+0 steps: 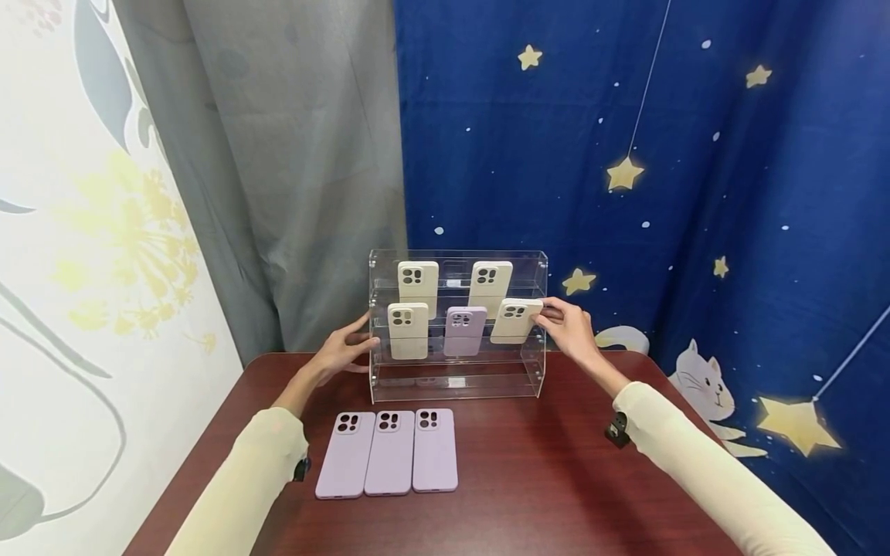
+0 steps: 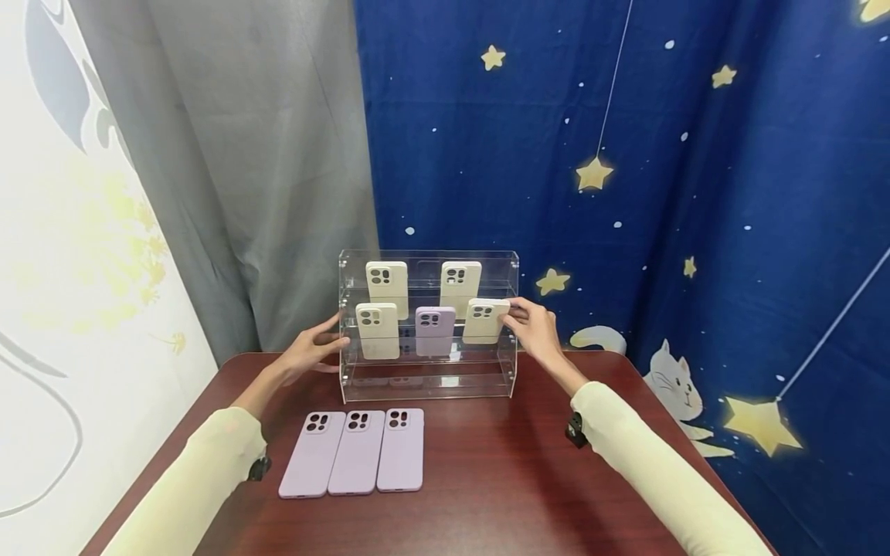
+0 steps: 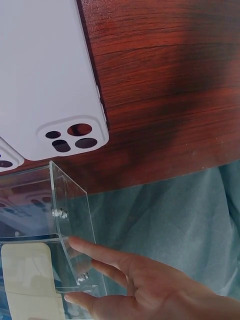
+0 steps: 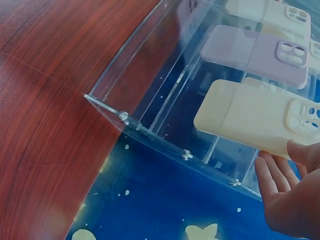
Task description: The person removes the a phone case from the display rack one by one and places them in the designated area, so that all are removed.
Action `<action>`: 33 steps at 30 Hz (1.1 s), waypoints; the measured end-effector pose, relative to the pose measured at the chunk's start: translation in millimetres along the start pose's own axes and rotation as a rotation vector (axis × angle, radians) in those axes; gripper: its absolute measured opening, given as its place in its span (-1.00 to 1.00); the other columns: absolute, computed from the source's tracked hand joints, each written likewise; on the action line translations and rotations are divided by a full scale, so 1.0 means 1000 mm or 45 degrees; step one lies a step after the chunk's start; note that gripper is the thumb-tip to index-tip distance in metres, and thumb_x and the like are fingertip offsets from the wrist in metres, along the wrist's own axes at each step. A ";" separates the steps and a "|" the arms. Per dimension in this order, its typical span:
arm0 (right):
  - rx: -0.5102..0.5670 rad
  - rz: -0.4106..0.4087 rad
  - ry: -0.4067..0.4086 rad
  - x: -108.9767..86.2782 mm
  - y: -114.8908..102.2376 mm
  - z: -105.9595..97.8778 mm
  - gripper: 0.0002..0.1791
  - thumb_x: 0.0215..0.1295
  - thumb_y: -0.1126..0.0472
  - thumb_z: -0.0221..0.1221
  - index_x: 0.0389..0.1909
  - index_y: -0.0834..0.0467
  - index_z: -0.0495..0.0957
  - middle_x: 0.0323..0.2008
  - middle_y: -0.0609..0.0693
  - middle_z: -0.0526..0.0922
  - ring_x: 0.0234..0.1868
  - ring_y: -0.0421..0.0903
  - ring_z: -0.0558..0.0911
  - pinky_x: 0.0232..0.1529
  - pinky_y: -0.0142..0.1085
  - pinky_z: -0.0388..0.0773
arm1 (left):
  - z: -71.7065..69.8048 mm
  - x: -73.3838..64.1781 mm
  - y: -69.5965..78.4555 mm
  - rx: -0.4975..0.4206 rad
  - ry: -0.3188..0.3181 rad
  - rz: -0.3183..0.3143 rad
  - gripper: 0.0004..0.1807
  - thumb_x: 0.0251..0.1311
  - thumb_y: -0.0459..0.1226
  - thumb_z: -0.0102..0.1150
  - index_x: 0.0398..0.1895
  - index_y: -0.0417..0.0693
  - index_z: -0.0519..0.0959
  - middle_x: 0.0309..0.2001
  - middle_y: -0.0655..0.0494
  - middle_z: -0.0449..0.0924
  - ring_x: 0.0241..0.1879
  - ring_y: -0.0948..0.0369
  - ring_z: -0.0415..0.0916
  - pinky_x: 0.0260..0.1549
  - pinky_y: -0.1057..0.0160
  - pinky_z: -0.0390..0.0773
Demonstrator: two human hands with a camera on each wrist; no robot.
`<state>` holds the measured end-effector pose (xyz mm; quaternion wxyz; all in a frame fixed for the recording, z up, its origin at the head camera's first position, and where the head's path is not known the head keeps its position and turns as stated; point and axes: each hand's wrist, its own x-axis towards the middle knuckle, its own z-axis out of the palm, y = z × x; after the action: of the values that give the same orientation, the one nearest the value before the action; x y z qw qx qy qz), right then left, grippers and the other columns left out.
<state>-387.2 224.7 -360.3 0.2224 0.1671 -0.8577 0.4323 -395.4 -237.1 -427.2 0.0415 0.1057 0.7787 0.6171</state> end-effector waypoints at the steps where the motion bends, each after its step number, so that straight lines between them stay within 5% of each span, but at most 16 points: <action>1: -0.006 -0.001 -0.002 0.000 -0.001 0.000 -0.63 0.35 0.34 0.38 0.14 0.33 0.65 -0.04 0.31 0.74 -0.01 0.19 0.75 0.03 0.01 0.73 | 0.000 0.000 0.000 -0.006 0.001 -0.003 -0.15 0.49 -0.21 0.23 0.68 0.42 0.02 0.48 -0.43 0.23 0.32 -0.32 0.43 0.04 -0.29 0.68; 23: -0.028 -0.043 0.015 -0.006 -0.027 -0.015 -0.63 0.37 0.30 0.37 0.16 0.32 0.65 -0.02 0.28 0.76 0.00 0.17 0.77 0.04 -0.01 0.74 | -0.002 0.001 0.000 0.024 -0.024 0.004 -0.13 0.50 -0.18 0.22 0.70 0.37 -0.04 0.49 -0.49 0.16 0.36 -0.36 0.37 -0.04 -0.18 0.76; 33: -0.022 -0.048 0.008 -0.009 -0.030 -0.018 -0.65 0.36 0.30 0.38 0.13 0.29 0.66 -0.01 0.27 0.76 0.00 0.16 0.77 0.04 -0.02 0.74 | -0.002 0.002 -0.002 -0.006 -0.030 0.003 -0.14 0.52 -0.20 0.20 0.70 0.37 -0.04 0.50 -0.49 0.14 0.38 -0.40 0.31 0.05 -0.28 0.67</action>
<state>-360.7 223.4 -335.6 0.2345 0.1799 -0.8575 0.4211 -397.5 -238.8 -428.9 0.0503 0.1139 0.7766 0.6176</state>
